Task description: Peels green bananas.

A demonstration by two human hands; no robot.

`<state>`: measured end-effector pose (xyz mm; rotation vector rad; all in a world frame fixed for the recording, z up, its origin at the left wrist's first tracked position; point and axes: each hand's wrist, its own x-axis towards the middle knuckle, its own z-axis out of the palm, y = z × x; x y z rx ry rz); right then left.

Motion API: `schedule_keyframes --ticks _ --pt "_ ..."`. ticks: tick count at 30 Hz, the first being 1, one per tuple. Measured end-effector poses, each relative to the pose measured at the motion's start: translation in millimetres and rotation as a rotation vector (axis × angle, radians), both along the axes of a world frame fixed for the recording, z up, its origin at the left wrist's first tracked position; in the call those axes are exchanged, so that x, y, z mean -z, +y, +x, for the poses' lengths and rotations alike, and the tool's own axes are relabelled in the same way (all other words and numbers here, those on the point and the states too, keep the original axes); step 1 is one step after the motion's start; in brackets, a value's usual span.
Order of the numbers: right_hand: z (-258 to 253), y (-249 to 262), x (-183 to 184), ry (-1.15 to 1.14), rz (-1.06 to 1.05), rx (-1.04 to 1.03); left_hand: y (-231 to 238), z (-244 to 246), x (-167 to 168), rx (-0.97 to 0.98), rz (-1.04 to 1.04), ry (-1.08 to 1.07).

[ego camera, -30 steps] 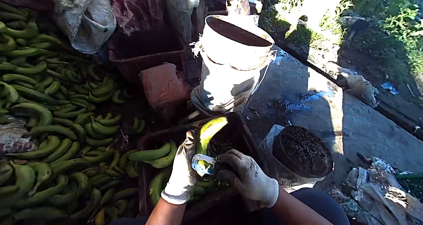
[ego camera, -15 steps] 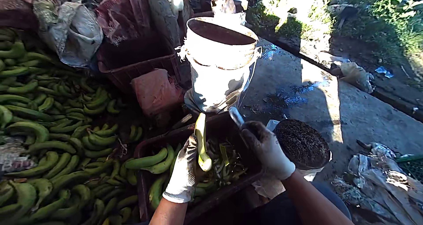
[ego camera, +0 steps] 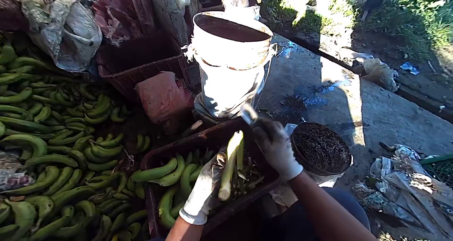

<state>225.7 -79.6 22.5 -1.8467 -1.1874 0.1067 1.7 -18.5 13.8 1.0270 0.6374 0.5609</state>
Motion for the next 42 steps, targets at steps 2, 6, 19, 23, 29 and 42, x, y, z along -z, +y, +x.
schedule_keyframes --ticks 2,6,19,23,29,42 --pt "16.8 -4.6 -10.5 0.132 -0.056 0.059 0.0 4.2 7.4 0.028 -0.021 -0.022" --pt "-21.0 -24.4 -12.9 0.284 -0.071 -0.220 15.3 12.3 14.1 -0.202 0.091 -0.122" --pt "-30.9 -5.8 7.6 -0.014 -0.046 -0.393 9.8 -2.8 -4.2 -0.122 -0.072 -0.259" --pt "-1.9 7.7 10.9 0.073 -0.173 -0.162 7.7 4.2 15.1 0.147 -0.147 -0.199" --pt "-27.5 -17.0 4.1 0.150 -0.132 -0.195 20.8 13.8 18.5 -0.297 -0.134 -0.307" --pt "-61.2 -27.8 16.7 -0.054 -0.127 -0.361 33.3 5.2 7.0 -0.617 -0.168 -0.302"
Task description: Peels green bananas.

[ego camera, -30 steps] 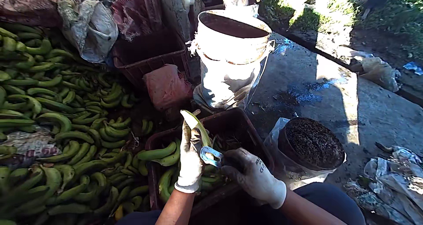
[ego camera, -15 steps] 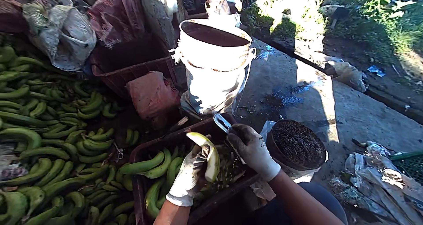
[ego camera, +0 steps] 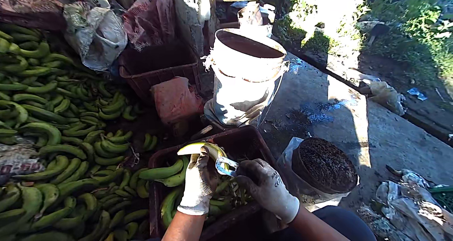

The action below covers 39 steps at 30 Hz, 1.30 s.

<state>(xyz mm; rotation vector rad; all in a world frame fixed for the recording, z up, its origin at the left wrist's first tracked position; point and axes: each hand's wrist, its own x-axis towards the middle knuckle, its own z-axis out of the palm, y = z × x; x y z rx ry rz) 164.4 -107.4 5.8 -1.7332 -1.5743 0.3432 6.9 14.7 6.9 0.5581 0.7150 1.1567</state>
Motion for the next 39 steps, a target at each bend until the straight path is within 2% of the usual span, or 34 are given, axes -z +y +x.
schedule_keyframes --ticks 4,9,11,14,16,18,21,23,28,36,39 --pt "13.5 6.9 -0.9 0.004 0.032 -0.054 -8.4 -7.2 -5.2 0.235 0.226 0.081" --pt "41.7 21.3 -0.5 0.051 -0.026 -0.093 -12.5 -22.9 -15.4 0.657 0.290 0.282" --pt "55.4 30.1 0.5 0.059 -0.170 -0.098 -15.9 -23.3 -20.5 0.838 0.258 0.383" --pt "75.1 40.3 8.0 0.027 -0.467 0.015 -15.7 -17.3 -23.4 0.959 0.174 0.445" --pt "84.3 39.8 12.2 0.075 -0.483 0.153 -10.9 -14.2 -10.1 0.838 0.150 0.362" --pt "81.7 33.3 5.0 0.099 -0.397 0.223 -5.8 -8.5 4.2 0.608 0.093 0.214" --pt "56.1 23.0 -2.1 0.091 -0.146 0.188 0.4 0.7 13.1 0.272 -0.099 0.023" --pt "36.7 18.1 3.4 0.050 -0.011 0.128 3.0 2.0 10.3 0.163 -0.235 -0.063" --pt "12.6 15.4 15.1 -0.079 0.044 -0.019 5.8 -2.0 2.8 0.126 -0.246 -0.243" --pt "13.6 14.1 14.2 -0.096 0.130 -0.067 2.0 -1.1 -1.1 0.132 -0.248 -0.280" --pt "17.3 13.6 15.2 -0.109 0.135 -0.101 1.3 -2.5 -8.5 0.176 -0.273 -0.209"
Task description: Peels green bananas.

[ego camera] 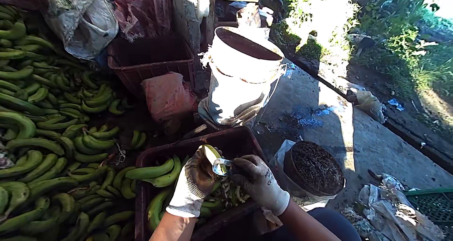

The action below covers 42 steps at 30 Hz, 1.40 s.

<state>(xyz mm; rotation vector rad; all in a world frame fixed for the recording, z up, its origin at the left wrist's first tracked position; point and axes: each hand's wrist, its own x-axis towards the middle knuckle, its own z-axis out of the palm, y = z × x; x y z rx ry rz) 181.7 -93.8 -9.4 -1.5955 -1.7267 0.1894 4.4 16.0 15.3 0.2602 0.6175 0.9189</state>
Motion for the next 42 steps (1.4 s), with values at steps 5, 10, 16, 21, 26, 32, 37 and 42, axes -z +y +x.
schedule_keyframes --ticks 5,10,16,21,26,32,37,42 --pt "5.3 2.9 -1.2 0.021 -0.010 -0.022 -10.2 -7.7 -4.9 0.225 0.101 0.187" --pt "27.9 9.9 -11.1 0.186 -0.209 -0.030 -21.2 -18.1 -12.8 0.544 0.424 0.249" --pt "60.9 24.7 -2.4 0.149 -0.702 0.282 -22.2 -14.1 -14.7 0.640 0.527 0.204" --pt "57.3 13.6 -25.1 0.093 -0.652 0.295 -8.3 -12.8 -10.2 0.247 0.415 0.176" --pt "45.7 9.5 -19.6 0.005 -0.875 0.207 11.9 -21.9 -8.5 0.067 0.242 0.056" --pt "23.8 -0.7 -16.5 0.098 -0.097 -0.037 14.6 -23.1 -12.6 0.040 0.123 -0.159" --pt "10.3 -6.1 -20.5 -0.007 0.044 -0.134 -0.3 -21.3 -13.0 0.267 0.171 -0.126" --pt "17.2 -0.4 -21.0 0.120 -0.048 -0.035 -14.5 -17.6 -3.6 0.477 0.396 -0.096"
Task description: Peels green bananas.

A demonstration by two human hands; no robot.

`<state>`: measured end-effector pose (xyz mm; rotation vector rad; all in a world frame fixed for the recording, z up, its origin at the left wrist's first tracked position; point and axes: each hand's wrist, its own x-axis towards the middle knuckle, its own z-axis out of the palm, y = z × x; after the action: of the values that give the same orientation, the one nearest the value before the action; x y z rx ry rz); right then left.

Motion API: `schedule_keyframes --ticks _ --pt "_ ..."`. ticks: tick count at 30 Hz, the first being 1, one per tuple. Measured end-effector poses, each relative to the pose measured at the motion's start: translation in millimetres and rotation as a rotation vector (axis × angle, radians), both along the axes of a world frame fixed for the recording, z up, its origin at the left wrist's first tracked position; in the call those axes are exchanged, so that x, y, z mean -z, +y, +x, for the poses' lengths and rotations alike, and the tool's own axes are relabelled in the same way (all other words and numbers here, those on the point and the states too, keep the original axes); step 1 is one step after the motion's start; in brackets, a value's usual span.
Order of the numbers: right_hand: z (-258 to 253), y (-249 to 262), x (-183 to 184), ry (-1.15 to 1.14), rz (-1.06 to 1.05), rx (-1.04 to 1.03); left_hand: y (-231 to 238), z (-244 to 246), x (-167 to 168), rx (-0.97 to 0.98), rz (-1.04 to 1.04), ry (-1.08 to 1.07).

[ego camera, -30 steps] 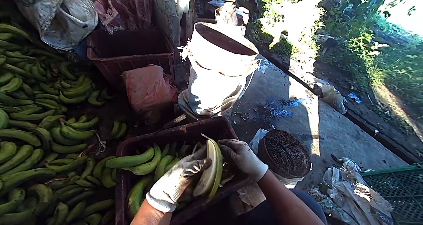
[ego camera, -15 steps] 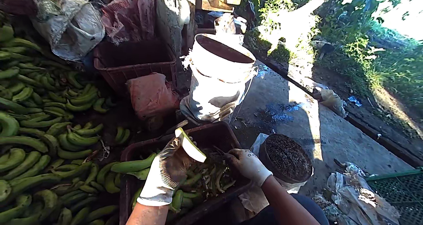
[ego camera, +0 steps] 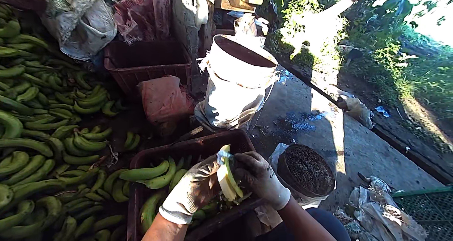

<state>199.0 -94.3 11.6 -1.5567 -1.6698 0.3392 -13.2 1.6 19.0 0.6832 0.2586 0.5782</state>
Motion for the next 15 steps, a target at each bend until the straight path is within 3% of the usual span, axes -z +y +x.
schedule_keyframes --ticks 5,7,11,15 --pt "34.5 17.0 9.8 0.061 -0.433 0.328 -0.4 -1.3 -11.6 -0.017 0.146 0.120" --pt "38.2 11.1 5.2 0.055 -0.359 0.338 6.8 -4.4 -14.9 -0.117 0.179 0.179" --pt "24.7 -11.4 -14.2 -0.109 -0.059 0.042 21.9 -13.9 -13.7 -0.298 0.070 0.188" --pt "5.9 -18.9 -9.9 -0.247 0.016 -0.110 19.3 -16.8 -10.6 -0.187 0.100 0.136"
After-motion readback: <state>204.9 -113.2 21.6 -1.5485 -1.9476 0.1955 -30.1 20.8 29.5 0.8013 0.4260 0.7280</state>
